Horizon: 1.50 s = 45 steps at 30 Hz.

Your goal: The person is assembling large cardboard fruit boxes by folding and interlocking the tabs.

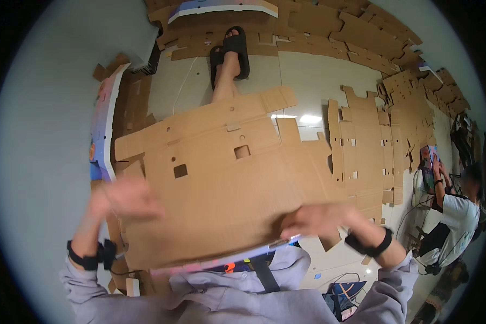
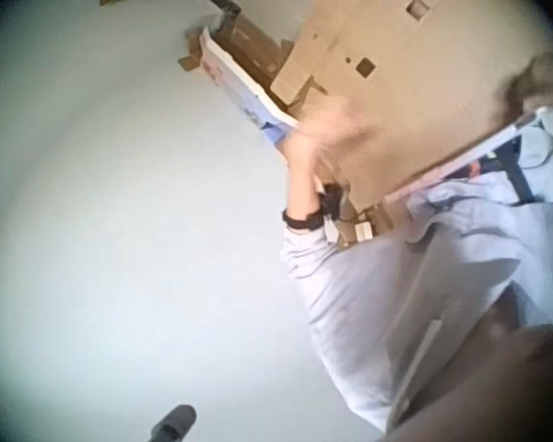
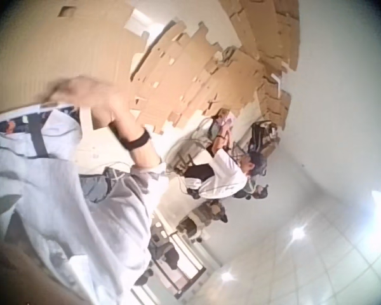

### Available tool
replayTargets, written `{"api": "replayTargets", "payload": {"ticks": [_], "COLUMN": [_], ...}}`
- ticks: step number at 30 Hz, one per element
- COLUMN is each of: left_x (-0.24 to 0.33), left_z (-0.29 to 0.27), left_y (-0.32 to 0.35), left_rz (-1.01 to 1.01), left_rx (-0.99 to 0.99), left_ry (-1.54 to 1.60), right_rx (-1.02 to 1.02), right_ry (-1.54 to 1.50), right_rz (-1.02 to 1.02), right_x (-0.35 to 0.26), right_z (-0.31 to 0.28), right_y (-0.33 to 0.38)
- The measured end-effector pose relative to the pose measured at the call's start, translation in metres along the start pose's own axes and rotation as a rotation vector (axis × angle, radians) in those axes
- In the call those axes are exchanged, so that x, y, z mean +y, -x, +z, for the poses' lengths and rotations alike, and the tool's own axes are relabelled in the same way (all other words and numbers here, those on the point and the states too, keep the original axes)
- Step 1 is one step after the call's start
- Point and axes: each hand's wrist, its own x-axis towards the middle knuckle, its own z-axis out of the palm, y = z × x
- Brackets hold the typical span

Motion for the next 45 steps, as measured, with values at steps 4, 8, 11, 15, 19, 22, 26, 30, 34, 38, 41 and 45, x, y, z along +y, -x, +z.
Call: {"api": "replayTargets", "payload": {"ticks": [4,8,11,15,19,22,26,30,34,38,41,45], "left_x": [-0.139,-0.232,-0.249,-0.228,-0.207,-0.202,-0.178,-0.152,-0.129,-0.096,-0.068,-0.057], "left_z": [0.000,0.071,0.104,0.084,0.036,-0.006,-0.042,-0.082,-0.113,-0.129,-0.105,-0.019], "left_y": [-0.023,-0.060,-0.084,-0.129,-0.158,-0.173,-0.210,-0.265,-0.272,-0.241,-0.223,-0.209], "left_rz": [-0.218,-0.267,-0.585,-0.497,-0.333,0.076,0.228,0.087,-0.192,-0.213,-0.157,0.019], "left_rx": [1.137,1.130,0.914,0.834,1.051,1.017,0.597,0.750,0.678,0.683,0.565,0.870], "left_ry": [0.775,1.007,1.266,1.502,1.623,1.959,1.694,1.166,0.297,-0.009,-0.305,0.139], "right_rx": [0.749,1.074,1.079,1.412,1.517,1.438,1.148,1.005,0.985,0.979,0.863,0.785], "right_ry": [0.036,-0.008,0.072,-0.114,-0.718,-1.283,-0.996,-0.625,0.115,0.493,0.461,0.000], "right_rz": [0.258,0.227,0.264,0.409,0.355,-0.119,-0.039,0.250,0.506,0.241,0.093,0.187], "right_x": [0.077,0.128,0.144,0.156,0.169,0.168,0.151,0.141,0.134,0.116,0.099,0.093], "right_z": [-0.081,-0.137,-0.165,-0.202,-0.222,-0.228,-0.240,-0.259,-0.264,-0.250,-0.220,-0.158], "right_y": [0.000,-0.024,-0.046,-0.086,-0.094,-0.093,-0.113,-0.138,-0.141,-0.122,-0.114,-0.112]}}
